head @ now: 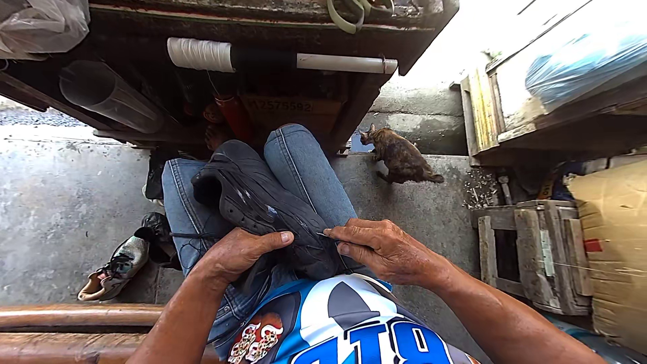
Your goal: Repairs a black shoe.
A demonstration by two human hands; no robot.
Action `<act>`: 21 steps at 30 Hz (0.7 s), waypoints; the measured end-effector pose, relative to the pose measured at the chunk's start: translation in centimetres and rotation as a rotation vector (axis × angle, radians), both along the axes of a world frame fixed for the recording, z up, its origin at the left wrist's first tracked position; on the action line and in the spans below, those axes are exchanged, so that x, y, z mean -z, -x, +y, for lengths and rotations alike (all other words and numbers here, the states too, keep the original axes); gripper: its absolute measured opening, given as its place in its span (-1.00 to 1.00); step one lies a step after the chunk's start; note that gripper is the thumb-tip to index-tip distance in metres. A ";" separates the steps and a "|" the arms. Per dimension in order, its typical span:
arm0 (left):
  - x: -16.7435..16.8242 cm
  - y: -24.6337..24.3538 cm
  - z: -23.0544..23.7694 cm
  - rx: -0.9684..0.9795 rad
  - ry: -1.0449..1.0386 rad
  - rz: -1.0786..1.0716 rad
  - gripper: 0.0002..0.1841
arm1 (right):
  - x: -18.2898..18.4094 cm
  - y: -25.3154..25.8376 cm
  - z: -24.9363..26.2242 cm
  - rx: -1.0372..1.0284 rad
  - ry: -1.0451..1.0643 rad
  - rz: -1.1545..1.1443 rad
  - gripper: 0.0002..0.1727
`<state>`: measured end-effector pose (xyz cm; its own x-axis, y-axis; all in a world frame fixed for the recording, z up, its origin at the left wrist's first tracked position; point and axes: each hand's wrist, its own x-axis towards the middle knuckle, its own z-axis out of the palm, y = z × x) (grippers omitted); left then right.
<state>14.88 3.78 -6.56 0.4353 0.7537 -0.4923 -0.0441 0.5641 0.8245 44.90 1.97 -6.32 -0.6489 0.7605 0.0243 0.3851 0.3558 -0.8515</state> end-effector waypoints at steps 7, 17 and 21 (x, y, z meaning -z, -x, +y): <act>-0.3 -0.2 0.3 0.010 0.034 0.028 -0.86 | -1.1 0.2 1.2 -0.085 -0.111 -0.120 -0.63; 0.0 0.0 0.3 0.020 0.050 -0.019 -0.87 | -1.7 -0.4 3.0 -0.187 -0.028 -0.124 -0.64; 0.0 0.1 0.2 0.023 0.048 -0.019 -0.88 | -1.0 -0.4 2.5 -0.147 0.014 -0.069 -0.64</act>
